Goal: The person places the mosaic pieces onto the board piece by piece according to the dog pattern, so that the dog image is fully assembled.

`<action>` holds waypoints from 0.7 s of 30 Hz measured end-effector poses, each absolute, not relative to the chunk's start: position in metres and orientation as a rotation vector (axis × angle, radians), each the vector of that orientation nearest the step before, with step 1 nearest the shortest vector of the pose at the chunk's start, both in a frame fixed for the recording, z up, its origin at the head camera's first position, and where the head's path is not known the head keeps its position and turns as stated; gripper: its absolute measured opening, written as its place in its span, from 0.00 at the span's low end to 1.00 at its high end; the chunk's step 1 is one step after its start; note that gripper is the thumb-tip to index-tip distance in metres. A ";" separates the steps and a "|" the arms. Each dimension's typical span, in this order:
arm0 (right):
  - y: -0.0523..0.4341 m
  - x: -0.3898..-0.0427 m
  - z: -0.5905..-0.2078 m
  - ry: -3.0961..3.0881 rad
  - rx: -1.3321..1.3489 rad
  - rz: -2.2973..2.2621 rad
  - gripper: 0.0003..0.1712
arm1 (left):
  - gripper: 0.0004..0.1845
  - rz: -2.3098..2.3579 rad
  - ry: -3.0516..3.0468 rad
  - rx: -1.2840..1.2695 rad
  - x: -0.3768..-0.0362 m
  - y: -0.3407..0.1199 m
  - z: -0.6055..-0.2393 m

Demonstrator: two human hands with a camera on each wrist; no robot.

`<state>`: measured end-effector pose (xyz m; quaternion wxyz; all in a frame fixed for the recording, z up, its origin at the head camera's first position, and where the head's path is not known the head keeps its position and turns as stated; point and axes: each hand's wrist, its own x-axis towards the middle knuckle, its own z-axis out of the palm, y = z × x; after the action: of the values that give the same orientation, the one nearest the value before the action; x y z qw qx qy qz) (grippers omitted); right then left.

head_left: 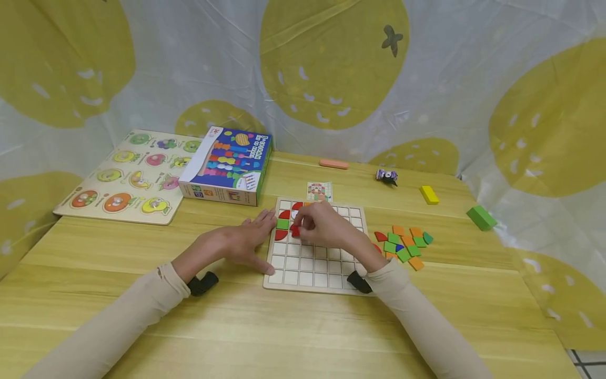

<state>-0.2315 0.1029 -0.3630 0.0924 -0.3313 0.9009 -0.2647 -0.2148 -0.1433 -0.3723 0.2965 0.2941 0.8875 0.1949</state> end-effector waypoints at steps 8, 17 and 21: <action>0.112 -0.228 -0.365 2.633 -0.890 -0.802 0.09 | 0.68 0.509 2.357 0.811 -0.215 -0.138 -0.370; 0.162 -0.192 -0.364 2.693 -0.654 -0.859 0.09 | 0.70 0.444 2.235 1.035 -0.236 -0.090 -0.382; 0.181 -0.161 -0.367 2.815 -0.454 -0.820 0.06 | 0.71 0.441 2.110 1.219 -0.240 -0.062 -0.385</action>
<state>-0.1615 0.1807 -0.3665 0.0874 -0.1525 0.9452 -0.2753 -0.2402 -0.0616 -0.3852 0.3263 0.4652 0.8055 0.1684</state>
